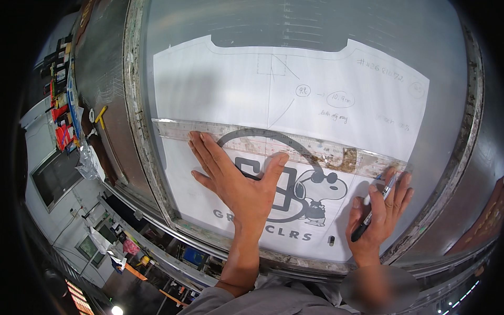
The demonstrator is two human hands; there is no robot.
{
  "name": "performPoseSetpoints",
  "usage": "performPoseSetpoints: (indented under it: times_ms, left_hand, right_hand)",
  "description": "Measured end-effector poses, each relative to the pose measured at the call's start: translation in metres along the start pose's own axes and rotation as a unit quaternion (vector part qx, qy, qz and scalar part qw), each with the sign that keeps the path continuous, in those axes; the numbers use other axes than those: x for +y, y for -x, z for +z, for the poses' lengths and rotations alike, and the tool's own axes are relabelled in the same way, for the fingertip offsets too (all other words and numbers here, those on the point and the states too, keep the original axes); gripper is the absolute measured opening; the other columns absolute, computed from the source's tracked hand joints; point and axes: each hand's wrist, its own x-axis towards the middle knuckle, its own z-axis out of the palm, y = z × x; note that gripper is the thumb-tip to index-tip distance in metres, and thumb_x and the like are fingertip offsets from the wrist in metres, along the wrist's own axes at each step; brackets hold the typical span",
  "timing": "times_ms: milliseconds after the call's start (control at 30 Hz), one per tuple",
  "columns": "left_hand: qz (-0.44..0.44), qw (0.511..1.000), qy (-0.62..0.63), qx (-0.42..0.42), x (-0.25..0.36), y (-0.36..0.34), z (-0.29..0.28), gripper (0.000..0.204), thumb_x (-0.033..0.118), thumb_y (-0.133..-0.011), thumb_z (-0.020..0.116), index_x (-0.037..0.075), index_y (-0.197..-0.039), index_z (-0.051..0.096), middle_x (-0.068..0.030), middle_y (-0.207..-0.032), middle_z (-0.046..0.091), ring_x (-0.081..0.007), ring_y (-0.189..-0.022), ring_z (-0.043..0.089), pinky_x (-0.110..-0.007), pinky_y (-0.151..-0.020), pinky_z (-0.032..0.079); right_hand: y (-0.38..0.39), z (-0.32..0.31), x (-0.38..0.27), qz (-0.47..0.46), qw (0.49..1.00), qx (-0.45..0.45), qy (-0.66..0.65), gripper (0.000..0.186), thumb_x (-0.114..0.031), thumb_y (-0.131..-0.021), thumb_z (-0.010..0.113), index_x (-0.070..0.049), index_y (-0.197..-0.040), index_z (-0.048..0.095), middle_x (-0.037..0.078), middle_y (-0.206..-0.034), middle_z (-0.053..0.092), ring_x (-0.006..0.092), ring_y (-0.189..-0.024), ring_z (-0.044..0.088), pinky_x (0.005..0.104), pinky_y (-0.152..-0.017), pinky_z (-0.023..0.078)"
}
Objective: The person uses a yellow pencil and a ruler to draw lines on a white paper template placed on a metal surface. They then switch to a black marker to trace over the pencil lines and draw additional curved lines on the template. The person adjusts the ruler and paper multiple times to ensure accuracy.
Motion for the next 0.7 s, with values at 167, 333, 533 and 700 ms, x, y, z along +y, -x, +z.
performPoseSetpoints:
  times_ms: [167,333,533,700]
  left_hand:
    - [0.004,1.000,0.008,0.009,-0.0002,0.0001,0.0003,0.141,0.074,-0.070,0.079,-0.006,-0.161,0.007,-0.0311,-0.167,0.006,-0.0484,-0.156,0.003,-0.081,-0.110,0.002]
    - [-0.002,0.999,0.021,0.028,0.0036,0.0005,-0.0030,0.134,0.064,-0.070,0.085,-0.005,-0.160,0.014,-0.0298,-0.166,0.013,-0.0477,-0.155,0.011,-0.078,-0.113,0.006]
    - [0.006,1.000,0.004,0.017,-0.0003,0.0003,0.0016,0.138,0.069,-0.070,0.082,-0.003,-0.162,0.007,-0.0298,-0.168,0.008,-0.0479,-0.156,0.005,-0.078,-0.112,0.003]
    - [0.010,1.000,-0.003,0.021,0.0007,0.0017,0.0020,0.140,0.067,-0.069,0.084,0.001,-0.163,0.003,-0.0292,-0.168,0.006,-0.0455,-0.157,0.004,-0.077,-0.114,0.002]
  right_hand:
    - [0.0023,0.0018,0.0013,0.008,1.000,0.008,-0.005,0.033,-0.017,-0.101,0.058,-0.008,-0.132,0.052,0.030,-0.149,0.051,0.0517,-0.148,0.033,0.0664,-0.119,0.016]
    - [0.0008,0.0016,0.0014,0.004,1.000,0.006,-0.002,0.034,-0.016,-0.101,0.058,-0.008,-0.133,0.052,0.030,-0.149,0.050,0.0516,-0.148,0.033,0.0659,-0.120,0.016]
    - [0.0020,-0.0006,0.0017,0.009,1.000,-0.005,0.001,0.033,-0.015,-0.099,0.060,-0.007,-0.131,0.052,0.030,-0.150,0.050,0.0517,-0.148,0.032,0.0658,-0.120,0.016]
    - [0.0017,0.0009,0.0014,0.021,1.000,0.007,-0.014,0.028,-0.018,-0.099,0.061,-0.006,-0.124,0.055,0.030,-0.148,0.052,0.0512,-0.149,0.032,0.0657,-0.120,0.017]
